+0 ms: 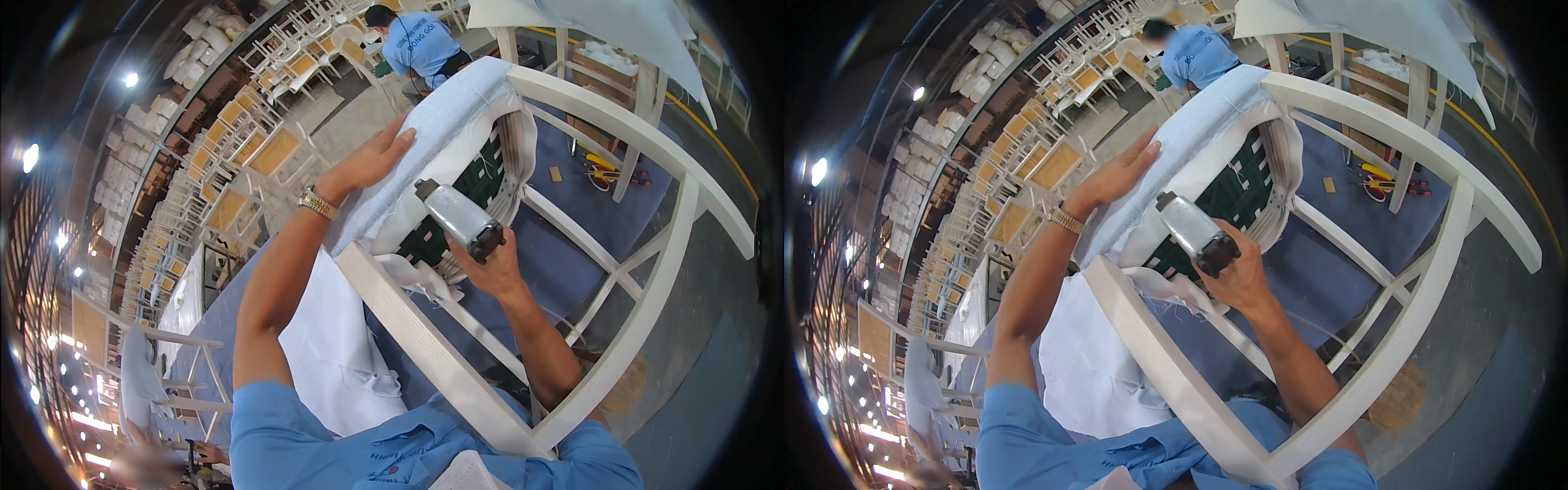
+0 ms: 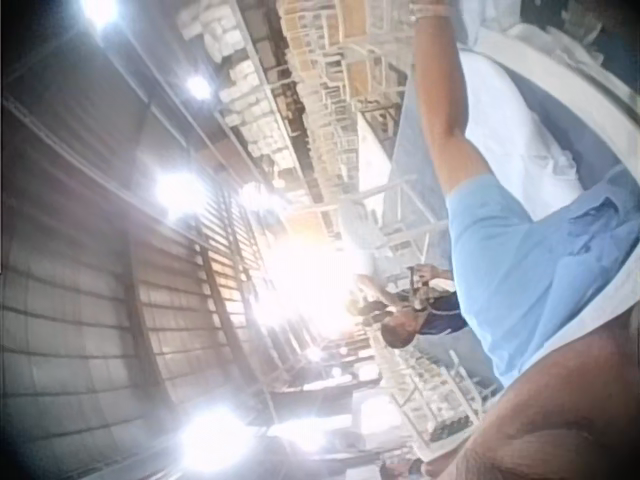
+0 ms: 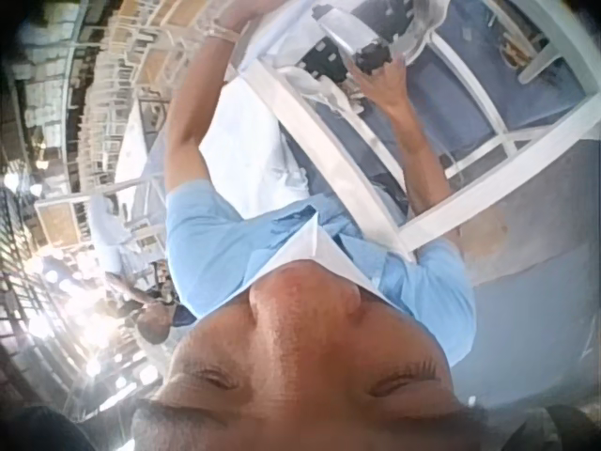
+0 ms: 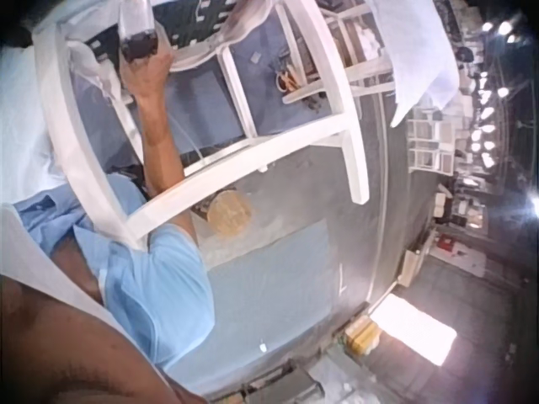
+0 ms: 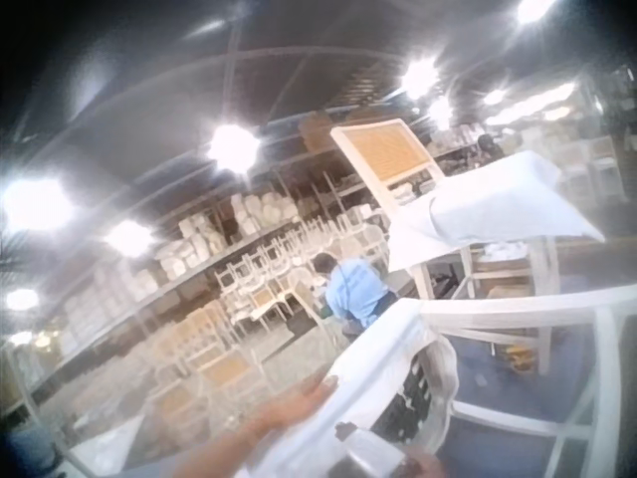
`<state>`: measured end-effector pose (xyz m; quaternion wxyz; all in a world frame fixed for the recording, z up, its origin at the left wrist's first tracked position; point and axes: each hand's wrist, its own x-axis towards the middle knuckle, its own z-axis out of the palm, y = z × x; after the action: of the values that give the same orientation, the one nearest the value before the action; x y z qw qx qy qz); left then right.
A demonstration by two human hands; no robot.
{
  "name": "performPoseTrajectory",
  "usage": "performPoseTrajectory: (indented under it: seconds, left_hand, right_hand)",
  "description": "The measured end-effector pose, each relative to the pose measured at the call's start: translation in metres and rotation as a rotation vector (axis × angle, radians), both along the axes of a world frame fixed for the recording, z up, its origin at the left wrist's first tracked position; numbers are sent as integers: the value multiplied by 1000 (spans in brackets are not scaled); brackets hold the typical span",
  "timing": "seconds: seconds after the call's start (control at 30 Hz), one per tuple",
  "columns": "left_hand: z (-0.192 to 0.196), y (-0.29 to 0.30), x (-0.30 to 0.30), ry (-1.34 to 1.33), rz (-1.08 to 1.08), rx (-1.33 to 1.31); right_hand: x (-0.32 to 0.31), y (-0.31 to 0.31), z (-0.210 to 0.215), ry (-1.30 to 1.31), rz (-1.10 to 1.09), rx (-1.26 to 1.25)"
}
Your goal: The person staples light blue fabric onto the underside of a white wooden chair frame using a pneumatic staple gun. They repeatedly reposition the chair, pull the fabric taut, and apply staples along the edges. The person also uses a yellow utility knife to trim excess fabric and adjusts the chair orientation multiple times.
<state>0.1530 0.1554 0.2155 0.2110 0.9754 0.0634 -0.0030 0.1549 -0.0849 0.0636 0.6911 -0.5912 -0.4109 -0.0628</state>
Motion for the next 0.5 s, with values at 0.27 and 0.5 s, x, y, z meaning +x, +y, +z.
performPoseTrajectory:
  seconds: [0.27,0.5]
  left_hand:
    - [-5,-20,-9,-35,29,233]
    - [-10,-16,-7,-146,-7,276]
  right_hand:
    - [-5,16,4,12,48,16]
    - [-5,18,7,-115,-40,-19]
